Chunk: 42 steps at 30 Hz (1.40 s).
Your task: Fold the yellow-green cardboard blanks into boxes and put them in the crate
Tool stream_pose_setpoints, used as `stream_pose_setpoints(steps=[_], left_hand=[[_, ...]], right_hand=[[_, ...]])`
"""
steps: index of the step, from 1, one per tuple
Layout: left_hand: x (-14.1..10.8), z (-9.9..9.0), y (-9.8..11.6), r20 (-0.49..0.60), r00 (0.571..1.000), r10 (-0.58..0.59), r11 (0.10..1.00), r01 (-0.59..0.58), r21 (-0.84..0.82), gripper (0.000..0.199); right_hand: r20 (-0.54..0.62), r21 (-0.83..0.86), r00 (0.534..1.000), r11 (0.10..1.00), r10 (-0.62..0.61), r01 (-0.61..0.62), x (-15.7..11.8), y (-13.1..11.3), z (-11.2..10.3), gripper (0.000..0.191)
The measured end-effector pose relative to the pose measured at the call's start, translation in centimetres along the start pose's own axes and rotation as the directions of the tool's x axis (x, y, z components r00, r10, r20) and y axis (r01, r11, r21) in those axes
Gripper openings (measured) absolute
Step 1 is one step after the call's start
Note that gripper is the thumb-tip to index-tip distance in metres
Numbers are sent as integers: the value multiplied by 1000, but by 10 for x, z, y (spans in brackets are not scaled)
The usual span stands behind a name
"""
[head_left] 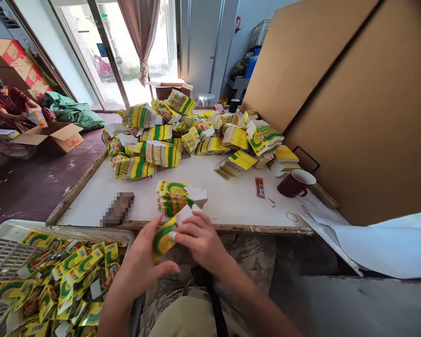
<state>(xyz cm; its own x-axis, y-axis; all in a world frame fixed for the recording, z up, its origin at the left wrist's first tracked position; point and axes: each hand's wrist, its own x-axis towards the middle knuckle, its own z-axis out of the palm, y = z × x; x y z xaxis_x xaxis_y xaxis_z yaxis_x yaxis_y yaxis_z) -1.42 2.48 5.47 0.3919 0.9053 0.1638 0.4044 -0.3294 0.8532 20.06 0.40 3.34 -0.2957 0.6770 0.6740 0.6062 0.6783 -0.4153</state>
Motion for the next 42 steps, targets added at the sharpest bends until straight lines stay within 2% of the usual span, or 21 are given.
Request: stream_pose_setpoints(steps=[2,3,5,7,8,10,12,13,15,17,18,20,22,24,25,27,29,30,35,38,42], left_hand=[[3,13,-2,89,996,-4,997,-3,77,69],[4,20,-3,96,995,-6,996,-3,94,60],[3,31,-5,41,999,-22,990,17,138,52],[0,38,-5,-44,999,-19,981,27,193,59],[-2,40,-4,-59,998,-3,978,15,210,64],[-5,43,-2,-42,997,60,974,-49,223,73],[-6,44,0,-12,990,140,963,-133,235,77],[-5,44,1,-2,984,180,955,-174,239,75],[-4,45,1,-6,973,232,943,-224,245,65],[-3,47,-2,6,977,214,949,-209,235,50],[-3,48,-4,27,982,187,956,-189,223,44],[-3,51,-11,81,983,162,962,-176,207,36],[-2,54,-18,63,979,195,956,-204,210,37],[-1,56,-23,-18,973,229,948,-219,230,47],[0,55,-24,-72,969,238,943,-212,256,54],[2,52,-27,-152,956,251,917,-185,354,61],[4,45,-29,-173,946,275,867,-166,471,55],[5,41,-30,-168,945,281,850,-164,501,51],[6,28,-29,-121,944,306,835,-205,511,49],[5,27,-23,-87,950,299,830,-214,516,50],[5,20,-13,13,971,237,872,-218,438,54]], right_hand=[[6,32,999,999,-42,41,0,-12,6,30],[-37,49,999,999,-7,9,-1,-17,9,31],[-189,115,969,984,160,-140,-3,-23,15,45],[-276,276,882,911,382,-308,-4,-24,20,58],[-247,389,840,844,482,-370,-4,-23,23,58],[-43,611,797,648,602,-456,-5,-21,30,49],[208,742,783,427,586,-517,-6,-19,36,39],[293,768,774,344,562,-540,-7,-17,38,38],[345,789,758,266,553,-553,-10,-15,39,45],[285,796,771,308,569,-521,-12,-15,37,60],[250,779,796,373,552,-504,-13,-16,35,65],[225,678,865,566,448,-470,-14,-19,30,71],[262,524,910,745,321,-413,-15,-21,27,67],[281,422,927,835,250,-353,-16,-20,26,58],[261,403,934,852,243,-334,-17,-17,27,55],[151,402,943,853,296,-332,-18,-9,28,53],[23,410,925,841,379,-354,-18,-4,26,50],[3,408,921,840,390,-357,-17,-2,24,48],[181,315,946,895,269,-315,-14,-12,22,57],[155,269,946,909,284,-317,-17,-11,24,46],[160,317,968,919,194,-236,-20,5,13,34]])
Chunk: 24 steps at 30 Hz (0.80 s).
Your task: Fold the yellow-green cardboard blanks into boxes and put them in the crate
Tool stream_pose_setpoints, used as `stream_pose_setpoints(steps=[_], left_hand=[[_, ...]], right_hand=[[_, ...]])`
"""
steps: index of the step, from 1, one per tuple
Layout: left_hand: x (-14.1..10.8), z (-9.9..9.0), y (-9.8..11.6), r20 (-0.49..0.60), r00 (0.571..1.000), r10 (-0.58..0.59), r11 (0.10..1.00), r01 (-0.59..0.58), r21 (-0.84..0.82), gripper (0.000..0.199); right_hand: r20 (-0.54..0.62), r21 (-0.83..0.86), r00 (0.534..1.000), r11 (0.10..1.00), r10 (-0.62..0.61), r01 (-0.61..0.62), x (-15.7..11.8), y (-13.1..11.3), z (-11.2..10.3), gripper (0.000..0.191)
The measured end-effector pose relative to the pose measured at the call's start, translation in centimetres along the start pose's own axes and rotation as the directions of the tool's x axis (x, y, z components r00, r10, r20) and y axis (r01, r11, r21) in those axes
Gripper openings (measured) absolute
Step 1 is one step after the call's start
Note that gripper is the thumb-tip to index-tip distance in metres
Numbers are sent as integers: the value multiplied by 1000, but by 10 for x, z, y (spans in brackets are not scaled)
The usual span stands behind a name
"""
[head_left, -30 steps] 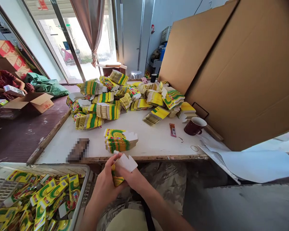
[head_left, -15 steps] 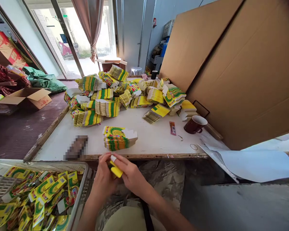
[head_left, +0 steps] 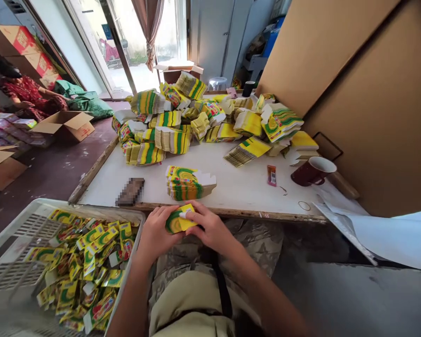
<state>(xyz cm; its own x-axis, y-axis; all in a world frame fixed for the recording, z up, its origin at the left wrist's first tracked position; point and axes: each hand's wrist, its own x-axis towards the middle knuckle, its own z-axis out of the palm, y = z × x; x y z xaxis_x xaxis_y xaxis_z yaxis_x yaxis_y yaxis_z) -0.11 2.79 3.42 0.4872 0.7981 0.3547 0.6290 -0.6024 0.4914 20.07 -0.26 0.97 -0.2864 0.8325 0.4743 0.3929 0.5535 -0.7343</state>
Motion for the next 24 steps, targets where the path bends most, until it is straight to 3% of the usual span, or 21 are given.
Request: stream_pose_setpoints(steps=[3,6,9,11,13,15,17,20,22,24], left_hand=[[3,-7,1,56,998,19,998,-16,-53,56],[8,-5,5,52,998,46,999,-46,0,53],[13,2,9,4,999,32,990,-32,139,48],[14,0,6,-2,1000,13,983,-12,182,46],[8,-14,-6,15,999,-32,987,29,160,46],[-7,-41,-29,7,990,-138,978,135,156,53],[-30,-76,-59,-78,951,-301,908,310,283,62],[-62,-116,-97,-202,856,-476,694,507,511,73],[-73,-123,-107,-260,818,-513,680,572,459,74],[-72,-113,-104,-232,809,-540,755,587,292,71]], right_hand=[[90,92,995,995,-44,36,2,7,-18,28],[121,130,993,991,1,-16,6,8,-19,21],[-30,128,992,984,125,-121,8,3,1,23],[-134,155,970,971,201,-179,9,1,15,40],[-146,167,963,965,227,-202,12,1,20,63],[-154,131,965,972,212,-193,19,5,13,72],[-221,46,957,982,190,-184,30,14,-2,60],[-319,-160,926,952,202,-263,51,32,-21,37],[-300,-304,917,885,263,-354,65,45,-24,37],[-252,-398,913,825,321,-401,76,55,-22,35]])
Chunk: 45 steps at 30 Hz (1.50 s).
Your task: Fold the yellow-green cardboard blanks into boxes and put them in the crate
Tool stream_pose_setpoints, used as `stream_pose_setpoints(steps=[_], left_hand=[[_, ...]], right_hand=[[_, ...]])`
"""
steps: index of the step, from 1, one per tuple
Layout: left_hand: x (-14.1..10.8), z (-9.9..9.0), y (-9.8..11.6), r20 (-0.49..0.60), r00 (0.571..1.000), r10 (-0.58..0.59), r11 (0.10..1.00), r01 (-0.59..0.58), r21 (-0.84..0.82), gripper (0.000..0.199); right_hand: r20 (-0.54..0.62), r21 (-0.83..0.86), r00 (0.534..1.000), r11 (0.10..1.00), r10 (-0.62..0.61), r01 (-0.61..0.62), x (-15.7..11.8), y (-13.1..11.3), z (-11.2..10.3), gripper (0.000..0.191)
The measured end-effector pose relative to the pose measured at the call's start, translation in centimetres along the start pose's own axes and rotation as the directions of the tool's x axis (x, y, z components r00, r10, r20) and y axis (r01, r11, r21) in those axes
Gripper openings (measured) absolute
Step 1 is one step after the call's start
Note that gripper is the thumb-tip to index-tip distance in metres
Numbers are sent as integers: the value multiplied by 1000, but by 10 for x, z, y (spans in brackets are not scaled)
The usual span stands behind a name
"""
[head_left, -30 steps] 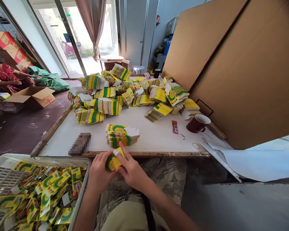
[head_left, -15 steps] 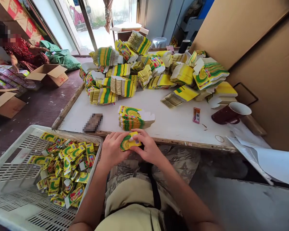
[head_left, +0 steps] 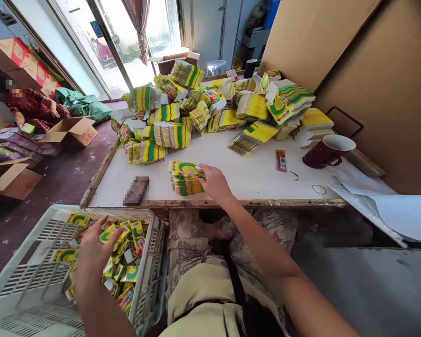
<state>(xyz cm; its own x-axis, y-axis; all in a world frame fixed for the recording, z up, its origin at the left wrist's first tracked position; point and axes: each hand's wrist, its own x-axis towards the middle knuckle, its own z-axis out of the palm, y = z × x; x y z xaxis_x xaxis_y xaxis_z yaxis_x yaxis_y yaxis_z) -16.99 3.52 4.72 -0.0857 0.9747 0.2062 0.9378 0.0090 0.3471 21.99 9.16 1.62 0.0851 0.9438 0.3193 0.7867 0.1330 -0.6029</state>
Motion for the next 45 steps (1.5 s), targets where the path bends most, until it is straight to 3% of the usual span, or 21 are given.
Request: stream_pose_setpoints(steps=[3,7,9,11,13,15,18,20,21,24,26,29,32,35,38,39,41,42,44,45], left_hand=[[-5,26,35,106,991,80,940,-40,-340,58],[-9,67,92,219,955,200,744,-2,-668,49],[-10,87,117,239,941,241,554,69,-830,65],[-10,102,139,174,955,239,277,105,-955,82],[-10,111,158,123,981,147,40,119,-992,77],[-9,111,174,104,994,23,-131,106,-986,57],[-8,103,190,57,993,-100,-249,30,-968,43],[-9,99,195,-7,988,-152,-220,-41,-975,53],[-10,99,196,-40,983,-178,-178,-72,-981,59],[-17,106,193,-86,978,-191,-20,-91,-996,79],[-22,113,186,-73,991,-110,76,-65,-995,83],[-26,121,176,-47,999,-16,156,-44,-987,62],[-25,120,167,-39,995,-95,187,-20,-982,39],[-20,101,156,-19,998,-61,239,-4,-971,36],[-13,67,146,-91,990,111,269,-118,-956,69],[-12,56,144,-115,976,185,321,-171,-931,83],[-12,41,145,-64,937,343,527,-249,-813,102],[-13,39,147,13,913,408,631,-272,-726,103],[-18,44,153,191,862,470,755,-280,-593,90],[-20,50,157,249,848,468,785,-269,-559,80]], right_hand=[[40,-42,999,999,-2,4,9,0,4,33],[7,-58,999,997,-43,43,0,-10,-7,43],[-17,-16,994,994,-105,105,-15,-22,-11,45],[-1,92,984,980,-178,177,-36,-37,-10,44],[49,267,973,941,-226,205,-58,-51,-4,43],[86,511,975,849,-205,134,-76,-63,7,42],[159,838,977,543,-139,-59,-90,-72,22,42],[215,918,966,367,-142,-150,-93,-73,26,43],[236,923,960,342,-148,-174,-93,-72,27,44],[261,857,960,482,-100,-183,-90,-65,23,44],[229,808,973,565,-37,-169,-88,-59,19,40],[164,805,986,578,-1,-133,-85,-51,14,27],[100,768,995,637,-8,-72,-83,-46,8,15],[-23,668,999,742,-46,50,-79,-40,-1,17],[-167,438,975,875,-144,205,-74,-30,-12,15],[-188,355,962,900,-196,253,-73,-28,-15,17],[-165,271,931,893,-326,360,-74,-27,-18,20],[-134,275,909,867,-394,416,-75,-29,-18,23],[-92,317,875,819,-475,478,-80,-33,-17,23],[-102,335,879,816,-465,470,-83,-36,-16,21]])
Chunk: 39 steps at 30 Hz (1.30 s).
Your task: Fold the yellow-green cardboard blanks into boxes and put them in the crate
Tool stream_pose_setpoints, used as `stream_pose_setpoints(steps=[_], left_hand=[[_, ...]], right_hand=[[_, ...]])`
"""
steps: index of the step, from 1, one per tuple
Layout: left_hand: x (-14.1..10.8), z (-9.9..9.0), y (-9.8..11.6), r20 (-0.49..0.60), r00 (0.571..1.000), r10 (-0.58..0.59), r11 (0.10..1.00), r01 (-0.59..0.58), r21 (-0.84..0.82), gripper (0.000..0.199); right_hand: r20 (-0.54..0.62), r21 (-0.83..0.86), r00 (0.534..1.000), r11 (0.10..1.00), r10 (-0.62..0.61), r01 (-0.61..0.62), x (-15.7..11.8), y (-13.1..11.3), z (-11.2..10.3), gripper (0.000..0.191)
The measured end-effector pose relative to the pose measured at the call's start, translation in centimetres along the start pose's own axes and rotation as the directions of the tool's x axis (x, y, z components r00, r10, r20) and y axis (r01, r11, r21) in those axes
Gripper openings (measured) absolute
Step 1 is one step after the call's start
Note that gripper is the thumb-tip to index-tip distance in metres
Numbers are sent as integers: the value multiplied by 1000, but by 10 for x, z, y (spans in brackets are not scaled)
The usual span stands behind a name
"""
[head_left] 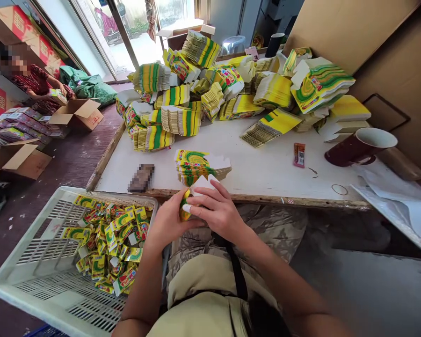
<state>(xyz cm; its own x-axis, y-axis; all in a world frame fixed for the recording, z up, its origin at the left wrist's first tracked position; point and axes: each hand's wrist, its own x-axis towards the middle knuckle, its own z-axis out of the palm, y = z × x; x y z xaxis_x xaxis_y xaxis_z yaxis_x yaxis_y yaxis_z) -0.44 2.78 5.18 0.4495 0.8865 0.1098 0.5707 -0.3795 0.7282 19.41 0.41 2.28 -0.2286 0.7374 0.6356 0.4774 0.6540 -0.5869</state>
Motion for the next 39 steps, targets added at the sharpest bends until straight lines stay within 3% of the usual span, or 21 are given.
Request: stream_pose_setpoints(steps=[2,4,5,7,9,11,15,18,20,23,25,28,32,36,39], left_hand=[[0,16,-2,-1,999,-46,998,46,37,68],[-2,28,-5,-82,996,-47,995,54,82,70],[-3,33,-7,-116,993,-30,994,42,106,73],[-6,38,-8,-149,989,23,991,-3,131,78],[-8,41,-8,-168,982,87,988,-63,143,82],[-9,43,-8,-161,975,156,980,-133,149,82],[-7,47,-10,-152,970,187,976,-166,142,62],[-4,52,-13,-87,989,121,987,-111,120,51],[-2,55,-16,-44,995,93,989,-86,123,53],[1,56,-18,-98,990,101,991,-91,96,71],[1,53,-19,-175,977,119,988,-100,114,80],[-2,44,-22,-218,968,122,967,-67,247,67],[-7,32,-27,-200,967,156,968,-109,228,51],[-6,23,-25,-222,957,184,958,-124,260,53],[-4,15,-22,-169,970,175,971,-141,195,53]], right_hand=[[-125,43,986,993,112,-108,-4,-4,4,40],[-233,176,925,948,300,-263,-7,-6,9,66],[-213,278,897,904,387,-324,-8,-5,11,68],[-35,468,873,780,486,-416,-8,-4,16,58],[170,560,866,677,470,-478,-6,-2,19,50],[227,553,860,667,457,-500,-3,-1,23,45],[127,509,872,723,473,-466,-2,1,28,44],[164,493,899,756,405,-431,-8,-1,31,50],[192,413,916,818,351,-400,-11,-2,31,53],[179,305,942,895,283,-326,-15,2,31,52],[108,287,950,905,295,-313,-16,8,30,51],[-4,311,922,877,387,-366,-19,15,27,51],[132,234,941,913,311,-334,-24,11,28,71],[151,110,958,959,245,-263,-25,9,28,56],[142,142,979,976,145,-165,-20,16,15,39]])
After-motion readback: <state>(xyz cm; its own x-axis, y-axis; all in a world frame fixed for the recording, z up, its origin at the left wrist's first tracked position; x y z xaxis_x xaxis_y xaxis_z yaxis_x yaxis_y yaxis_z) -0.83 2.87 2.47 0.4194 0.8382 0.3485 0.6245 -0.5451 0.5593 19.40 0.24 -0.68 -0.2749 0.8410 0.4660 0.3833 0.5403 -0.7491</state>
